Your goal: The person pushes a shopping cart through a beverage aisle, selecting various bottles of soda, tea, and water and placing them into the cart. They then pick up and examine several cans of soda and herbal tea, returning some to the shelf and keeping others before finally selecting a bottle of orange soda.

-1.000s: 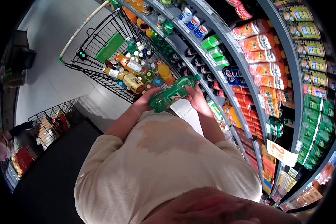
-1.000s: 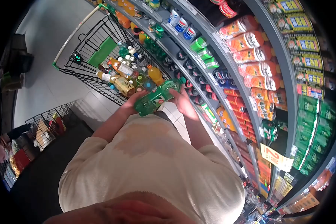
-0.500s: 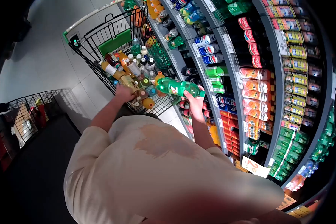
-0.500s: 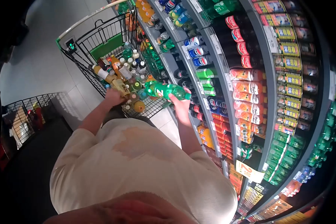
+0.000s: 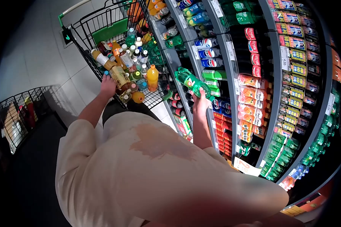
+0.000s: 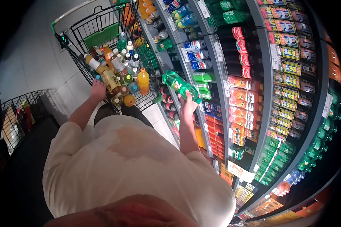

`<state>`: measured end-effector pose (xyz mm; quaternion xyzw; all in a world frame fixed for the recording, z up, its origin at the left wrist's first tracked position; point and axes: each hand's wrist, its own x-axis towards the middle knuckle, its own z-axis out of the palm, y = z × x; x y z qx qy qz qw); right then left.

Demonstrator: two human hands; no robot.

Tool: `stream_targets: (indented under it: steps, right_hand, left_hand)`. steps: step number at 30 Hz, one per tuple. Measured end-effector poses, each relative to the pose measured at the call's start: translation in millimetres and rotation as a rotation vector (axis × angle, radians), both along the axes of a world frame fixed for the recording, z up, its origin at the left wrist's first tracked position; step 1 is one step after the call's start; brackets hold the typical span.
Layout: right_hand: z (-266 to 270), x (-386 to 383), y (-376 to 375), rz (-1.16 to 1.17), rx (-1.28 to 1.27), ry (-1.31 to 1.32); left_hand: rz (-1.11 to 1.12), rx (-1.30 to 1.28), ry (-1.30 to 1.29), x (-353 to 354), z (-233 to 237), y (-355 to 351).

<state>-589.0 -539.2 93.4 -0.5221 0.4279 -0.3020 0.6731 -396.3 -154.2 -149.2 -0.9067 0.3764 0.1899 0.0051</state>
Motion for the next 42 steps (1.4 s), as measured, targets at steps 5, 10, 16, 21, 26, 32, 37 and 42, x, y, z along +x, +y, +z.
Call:
stream_targets:
  steps: [5,10,16,21,26,32,37,42]
  right_hand:
    - [-20.5,27.7,-3.7,0.018,-0.016,-0.026]
    - [-108.4,53.1,-37.5,0.182,-0.590,-0.146]
    - [-229.1,99.4,-91.1,0.175,-0.744,0.028]
    - [-230.6,141.2,-92.4,0.028,-0.699,0.395]
    - [-261.8,155.3,-111.3,0.112,-0.721,0.401]
    - [-314.4,176.3,-149.5,0.092,-0.554,0.316]
    - [-319.5,187.9,-173.3,0.144,-0.466,0.611]
    - [-356.1,194.2,-207.4,0.401,-0.500,0.914]
  left_hand:
    - [0.202,-0.103,-0.208,-24.9,19.7,-0.6]
    - [0.360,-0.161,-0.170,-64.8,36.2,1.4]
    - [0.533,-0.089,0.037,-104.1,68.8,-16.0]
    - [0.614,-0.085,0.068,-123.2,58.8,-29.1]
    - [0.709,-0.052,0.155,-129.0,55.7,-45.7]
    - [0.744,-0.080,0.226,-142.5,54.9,-52.4]
    - [0.795,-0.079,0.271,-148.9,63.9,-59.7]
    - [0.843,-0.108,0.269,-146.8,68.7,-63.4]
